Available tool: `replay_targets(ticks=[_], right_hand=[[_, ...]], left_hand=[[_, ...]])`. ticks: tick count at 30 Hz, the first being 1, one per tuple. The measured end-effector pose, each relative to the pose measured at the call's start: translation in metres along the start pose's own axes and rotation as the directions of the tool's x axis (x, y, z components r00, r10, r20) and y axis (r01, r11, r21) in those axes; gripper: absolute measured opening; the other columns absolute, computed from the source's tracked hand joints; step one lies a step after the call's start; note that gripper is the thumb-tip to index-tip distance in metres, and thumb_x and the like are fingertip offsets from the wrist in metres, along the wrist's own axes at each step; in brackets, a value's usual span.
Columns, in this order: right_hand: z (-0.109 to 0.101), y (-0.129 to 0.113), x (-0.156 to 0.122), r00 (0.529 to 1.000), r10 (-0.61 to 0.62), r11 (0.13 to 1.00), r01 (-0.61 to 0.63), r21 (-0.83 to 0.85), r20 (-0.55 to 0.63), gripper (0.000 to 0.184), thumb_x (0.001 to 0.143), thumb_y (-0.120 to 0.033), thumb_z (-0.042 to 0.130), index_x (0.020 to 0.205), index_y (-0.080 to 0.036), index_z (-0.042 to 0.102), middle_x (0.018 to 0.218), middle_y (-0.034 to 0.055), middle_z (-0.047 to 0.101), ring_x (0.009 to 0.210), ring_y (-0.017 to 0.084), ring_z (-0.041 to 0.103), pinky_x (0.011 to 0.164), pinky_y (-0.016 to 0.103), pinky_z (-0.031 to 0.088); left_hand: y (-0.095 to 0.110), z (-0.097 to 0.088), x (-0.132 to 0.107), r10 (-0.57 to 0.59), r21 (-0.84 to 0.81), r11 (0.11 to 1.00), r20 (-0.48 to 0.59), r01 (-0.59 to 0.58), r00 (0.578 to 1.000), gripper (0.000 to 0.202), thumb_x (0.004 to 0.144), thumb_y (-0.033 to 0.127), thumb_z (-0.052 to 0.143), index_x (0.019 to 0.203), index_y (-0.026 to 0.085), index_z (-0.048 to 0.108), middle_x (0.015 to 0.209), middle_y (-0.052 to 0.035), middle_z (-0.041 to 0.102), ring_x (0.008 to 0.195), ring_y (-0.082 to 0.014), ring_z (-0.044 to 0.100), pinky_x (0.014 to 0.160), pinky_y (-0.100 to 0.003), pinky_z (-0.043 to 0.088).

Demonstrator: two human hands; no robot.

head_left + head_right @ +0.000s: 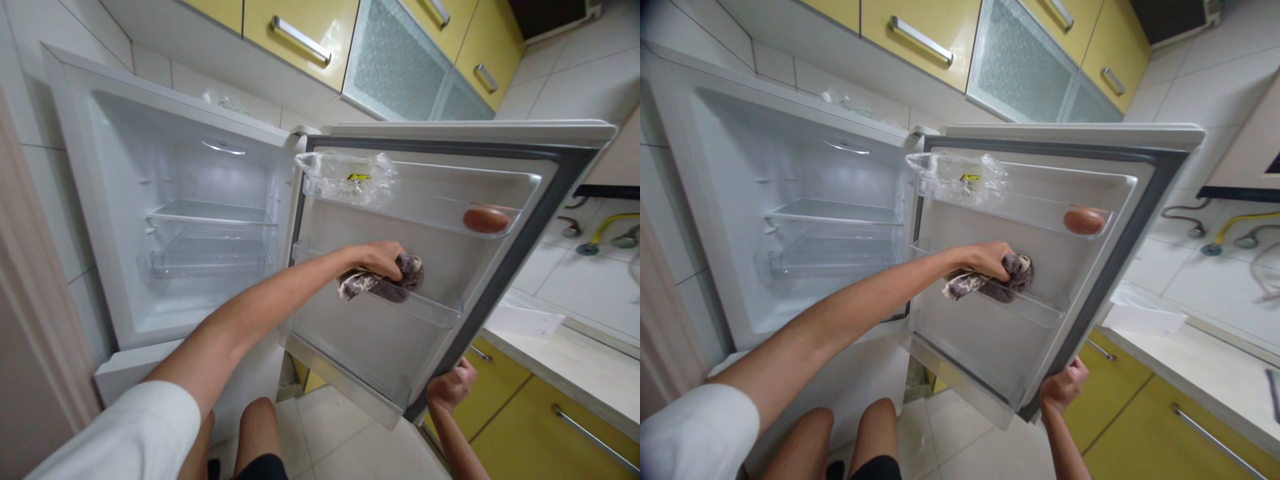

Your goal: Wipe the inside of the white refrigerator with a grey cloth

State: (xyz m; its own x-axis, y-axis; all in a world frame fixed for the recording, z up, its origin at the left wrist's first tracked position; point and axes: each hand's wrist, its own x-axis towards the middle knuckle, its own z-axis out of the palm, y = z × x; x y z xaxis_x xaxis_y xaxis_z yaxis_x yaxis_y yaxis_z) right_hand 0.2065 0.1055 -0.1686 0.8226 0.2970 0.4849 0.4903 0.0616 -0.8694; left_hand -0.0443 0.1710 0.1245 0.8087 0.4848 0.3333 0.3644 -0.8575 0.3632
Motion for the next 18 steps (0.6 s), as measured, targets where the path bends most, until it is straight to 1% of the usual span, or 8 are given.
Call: replay_targets(ticks=[1, 3, 6, 8, 11, 15, 16, 18], right_hand=[[0.000, 0.000, 0.000, 1.000, 0.015, 1.000, -0.015, 0.010, -0.027, 0.036, 0.089, -0.046, 0.026, 0.100, -0.023, 0.050, 0.094, 0.0065, 0.052, 0.090, 0.029, 0.052, 0.076, 0.044, 0.039], [0.000, 0.000, -0.001, 0.998, 0.034, 0.999, -0.033, 0.019, -0.051, 0.036, 0.089, -0.047, 0.028, 0.101, -0.023, 0.051, 0.096, 0.0070, 0.055, 0.093, 0.030, 0.054, 0.078, 0.043, 0.041], [0.001, 0.002, 0.000, 0.999, 0.030, 0.999, -0.030, 0.016, -0.026, 0.038, 0.089, -0.046, 0.027, 0.103, -0.021, 0.052, 0.102, 0.0098, 0.057, 0.101, 0.032, 0.056, 0.083, 0.042, 0.042], [0.001, 0.004, 0.001, 1.000, 0.021, 1.000, -0.020, 0.017, -0.018, 0.039, 0.089, -0.045, 0.027, 0.104, -0.020, 0.053, 0.104, 0.0114, 0.058, 0.102, 0.032, 0.056, 0.083, 0.042, 0.041], [0.001, 0.004, 0.003, 1.000, 0.019, 1.000, -0.018, 0.019, -0.015, 0.042, 0.090, -0.045, 0.026, 0.106, -0.018, 0.054, 0.101, 0.0116, 0.058, 0.094, 0.030, 0.056, 0.078, 0.041, 0.041], [0.002, 0.004, 0.003, 1.000, 0.008, 1.000, -0.007, 0.029, -0.021, 0.042, 0.090, -0.045, 0.026, 0.104, -0.017, 0.054, 0.097, 0.0094, 0.057, 0.086, 0.027, 0.053, 0.074, 0.040, 0.039], [0.003, 0.004, 0.003, 1.000, 0.004, 1.000, -0.003, 0.031, -0.024, 0.041, 0.090, -0.044, 0.025, 0.103, -0.018, 0.054, 0.097, 0.0084, 0.056, 0.086, 0.026, 0.052, 0.074, 0.039, 0.039], [0.003, 0.004, 0.003, 1.000, -0.001, 0.999, 0.002, 0.032, -0.029, 0.040, 0.090, -0.043, 0.025, 0.101, -0.018, 0.054, 0.095, 0.0065, 0.055, 0.085, 0.025, 0.051, 0.074, 0.038, 0.039]], left_hand=[[0.004, 0.005, 0.006, 0.027, -0.016, 0.999, -0.001, -0.027, 1.000, 0.002, 0.059, 0.019, 0.066, 0.061, 0.019, 0.066, 0.059, -0.0019, 0.064, 0.060, -0.0189, 0.061, 0.054, -0.029, 0.041], [0.014, 0.015, 0.016, 0.079, -0.076, 0.994, 0.002, -0.079, 0.997, 0.004, 0.061, 0.021, 0.067, 0.059, 0.019, 0.064, 0.057, -0.0018, 0.063, 0.058, -0.0184, 0.060, 0.053, -0.028, 0.041], [0.026, 0.026, 0.028, 0.135, -0.176, 0.976, 0.021, -0.129, 0.991, 0.004, 0.064, 0.021, 0.066, 0.062, 0.020, 0.063, 0.060, -0.0013, 0.064, 0.060, -0.0174, 0.060, 0.054, -0.028, 0.042], [0.029, 0.030, 0.032, 0.156, -0.188, 0.971, 0.032, -0.147, 0.987, 0.007, 0.065, 0.020, 0.065, 0.060, 0.020, 0.060, 0.060, -0.0008, 0.063, 0.061, -0.0167, 0.059, 0.055, -0.027, 0.041], [0.028, 0.031, 0.034, 0.150, -0.225, 0.965, 0.042, -0.137, 0.988, 0.007, 0.066, 0.024, 0.069, 0.066, 0.019, 0.064, 0.065, -0.0006, 0.066, 0.065, -0.0166, 0.061, 0.060, -0.028, 0.045], [0.023, 0.028, 0.035, 0.150, -0.294, 0.950, 0.131, -0.106, 0.980, 0.032, 0.063, 0.041, 0.078, 0.085, 0.019, 0.071, 0.082, -0.0012, 0.075, 0.078, -0.0196, 0.068, 0.068, -0.029, 0.052], [0.023, 0.028, 0.035, 0.147, -0.295, 0.951, 0.163, -0.094, 0.976, 0.034, 0.062, 0.042, 0.079, 0.086, 0.019, 0.071, 0.084, -0.0012, 0.075, 0.080, -0.0199, 0.069, 0.069, -0.029, 0.053], [0.026, 0.026, 0.036, 0.107, -0.264, 0.963, 0.207, -0.050, 0.972, 0.032, 0.061, 0.034, 0.077, 0.088, 0.018, 0.071, 0.085, -0.0013, 0.075, 0.081, -0.0196, 0.069, 0.071, -0.029, 0.054]])
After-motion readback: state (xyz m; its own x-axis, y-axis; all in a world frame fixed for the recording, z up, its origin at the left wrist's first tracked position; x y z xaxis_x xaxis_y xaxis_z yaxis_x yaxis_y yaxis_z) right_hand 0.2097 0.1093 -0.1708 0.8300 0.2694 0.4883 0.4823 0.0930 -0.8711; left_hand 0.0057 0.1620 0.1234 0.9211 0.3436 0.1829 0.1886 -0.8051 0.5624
